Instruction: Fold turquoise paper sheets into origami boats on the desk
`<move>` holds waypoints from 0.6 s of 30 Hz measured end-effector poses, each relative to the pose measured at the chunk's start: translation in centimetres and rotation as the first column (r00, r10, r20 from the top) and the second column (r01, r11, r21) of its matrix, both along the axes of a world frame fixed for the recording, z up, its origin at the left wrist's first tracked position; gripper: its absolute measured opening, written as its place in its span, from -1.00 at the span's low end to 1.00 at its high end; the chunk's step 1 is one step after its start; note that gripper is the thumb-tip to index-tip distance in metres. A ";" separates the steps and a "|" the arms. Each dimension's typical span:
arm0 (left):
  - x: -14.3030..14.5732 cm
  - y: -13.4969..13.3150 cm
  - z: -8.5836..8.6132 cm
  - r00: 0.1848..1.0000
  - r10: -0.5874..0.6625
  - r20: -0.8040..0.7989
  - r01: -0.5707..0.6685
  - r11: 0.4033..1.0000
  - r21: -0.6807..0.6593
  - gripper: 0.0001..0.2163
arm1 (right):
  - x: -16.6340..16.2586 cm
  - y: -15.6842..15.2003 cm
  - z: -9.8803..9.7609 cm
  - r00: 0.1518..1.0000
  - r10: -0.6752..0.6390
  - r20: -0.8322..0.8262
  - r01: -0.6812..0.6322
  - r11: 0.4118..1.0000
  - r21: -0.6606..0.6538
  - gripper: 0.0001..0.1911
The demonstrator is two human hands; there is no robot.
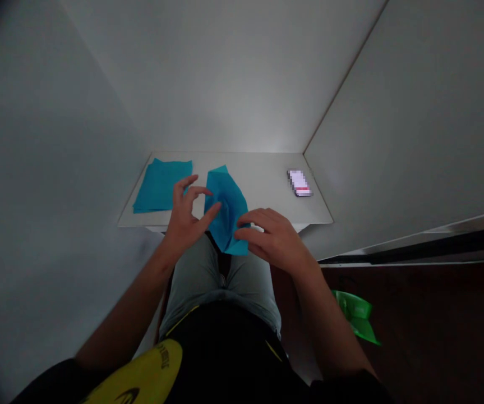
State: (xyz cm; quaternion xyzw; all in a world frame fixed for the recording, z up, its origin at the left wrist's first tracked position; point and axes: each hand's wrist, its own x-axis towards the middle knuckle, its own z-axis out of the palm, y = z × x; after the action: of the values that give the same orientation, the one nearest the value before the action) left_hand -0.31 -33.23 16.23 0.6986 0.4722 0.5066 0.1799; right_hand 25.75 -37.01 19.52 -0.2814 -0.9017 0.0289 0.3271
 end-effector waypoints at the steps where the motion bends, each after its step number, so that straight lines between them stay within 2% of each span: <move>1: 0.4 0.2 -0.1 1.000 -0.003 0.026 0.003 1.000 -0.028 -0.73 | -0.3 -0.3 0.0 1.000 0.002 0.015 -0.002 1.000 0.004 -0.67; 3: 1.0 0.6 -0.3 0.996 -0.003 0.085 0.011 0.996 -0.089 -0.72 | -0.9 -0.9 0.1 0.998 0.002 0.063 -0.004 0.999 0.032 -0.66; 6: 1.6 0.9 -0.5 0.988 0.058 0.141 -0.038 0.990 -0.136 -0.72 | -1.8 -1.5 0.1 0.990 -0.005 0.143 -0.010 0.995 0.102 -0.74; 11: 2.0 1.0 0.1 0.988 0.127 0.089 -0.118 0.987 -0.109 -0.76 | -2.5 -2.1 -0.3 0.986 0.009 0.165 -0.035 0.988 0.152 -0.81; 15: 1.9 1.1 0.2 0.992 0.114 0.052 -0.109 0.990 -0.089 -0.86 | -2.7 -2.3 -0.5 0.989 0.019 0.147 -0.038 0.990 0.133 -0.81; 18: 1.5 1.4 0.0 0.994 0.078 0.082 -0.067 0.990 -0.128 -0.86 | -2.6 -2.2 -0.7 0.990 -0.008 0.138 -0.011 0.991 0.134 -0.81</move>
State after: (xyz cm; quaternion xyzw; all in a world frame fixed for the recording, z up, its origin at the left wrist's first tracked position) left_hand 1.18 -31.88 16.22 0.6458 0.5197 0.5121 0.2251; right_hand 23.14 -39.18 18.86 -0.2595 -0.9223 -0.0512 0.2819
